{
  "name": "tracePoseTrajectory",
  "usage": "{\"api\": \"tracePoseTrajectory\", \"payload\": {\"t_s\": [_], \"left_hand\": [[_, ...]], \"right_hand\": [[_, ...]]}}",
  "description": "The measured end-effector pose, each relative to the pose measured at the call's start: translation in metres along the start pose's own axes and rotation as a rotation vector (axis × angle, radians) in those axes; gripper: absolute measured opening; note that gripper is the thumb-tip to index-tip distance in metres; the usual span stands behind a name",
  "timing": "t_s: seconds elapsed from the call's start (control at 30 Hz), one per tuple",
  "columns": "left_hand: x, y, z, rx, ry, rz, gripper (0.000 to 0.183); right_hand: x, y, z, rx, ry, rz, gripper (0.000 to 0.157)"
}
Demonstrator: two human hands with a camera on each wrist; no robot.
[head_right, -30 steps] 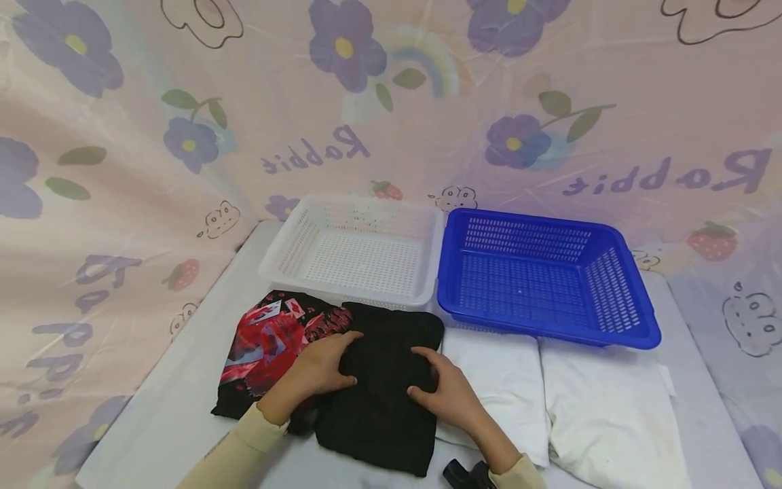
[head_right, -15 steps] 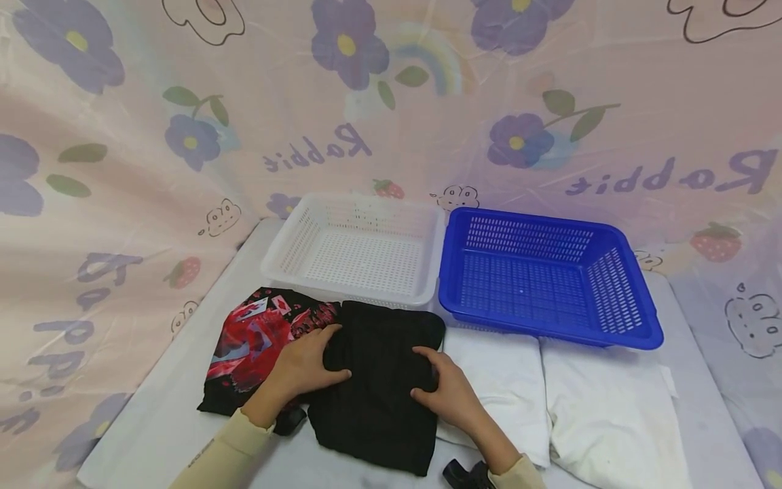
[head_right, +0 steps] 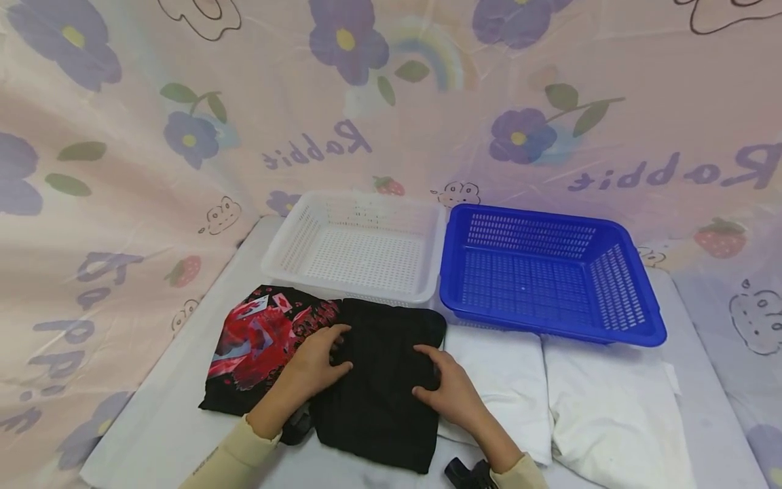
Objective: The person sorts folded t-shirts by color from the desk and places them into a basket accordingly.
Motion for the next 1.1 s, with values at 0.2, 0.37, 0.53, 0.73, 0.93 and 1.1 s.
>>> {"api": "tracePoseTrajectory", "payload": {"t_s": [0.2, 0.37, 0.53, 0.73, 0.93, 1.1], "left_hand": [[0.007, -0.006, 0.011, 0.063, -0.027, -0.088, 0.068], [0.012, -0.007, 0.010, 0.057, -0.015, -0.142, 0.078], [0.012, -0.007, 0.014, 0.071, -0.031, -0.124, 0.085], [0.007, -0.009, 0.028, 0.126, -0.186, -0.097, 0.088], [0.006, -0.009, 0.041, 0.161, -0.345, -0.114, 0.092], [0.006, -0.009, 0.049, 0.188, -0.535, -0.117, 0.089]], "right_hand": [[0.000, 0.000, 0.001, 0.008, -0.007, 0.003, 0.069], [-0.001, 0.001, 0.001, 0.012, -0.003, 0.006, 0.070], [-0.001, 0.002, 0.004, 0.036, 0.010, 0.002, 0.070], [-0.002, 0.005, 0.007, 0.063, 0.013, 0.009, 0.070], [0.000, 0.008, 0.010, 0.079, 0.034, 0.018, 0.070], [0.002, 0.009, 0.009, 0.086, 0.076, 0.024, 0.070]]}}
Point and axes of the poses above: each hand's wrist, its own y-axis towards the middle knuckle, its own z-axis out of the palm, x = y × z, the point moved 8 cm from there along y, towards the middle knuckle, and after that the axes turned 4 degrees about z, right-handed, at the moved point
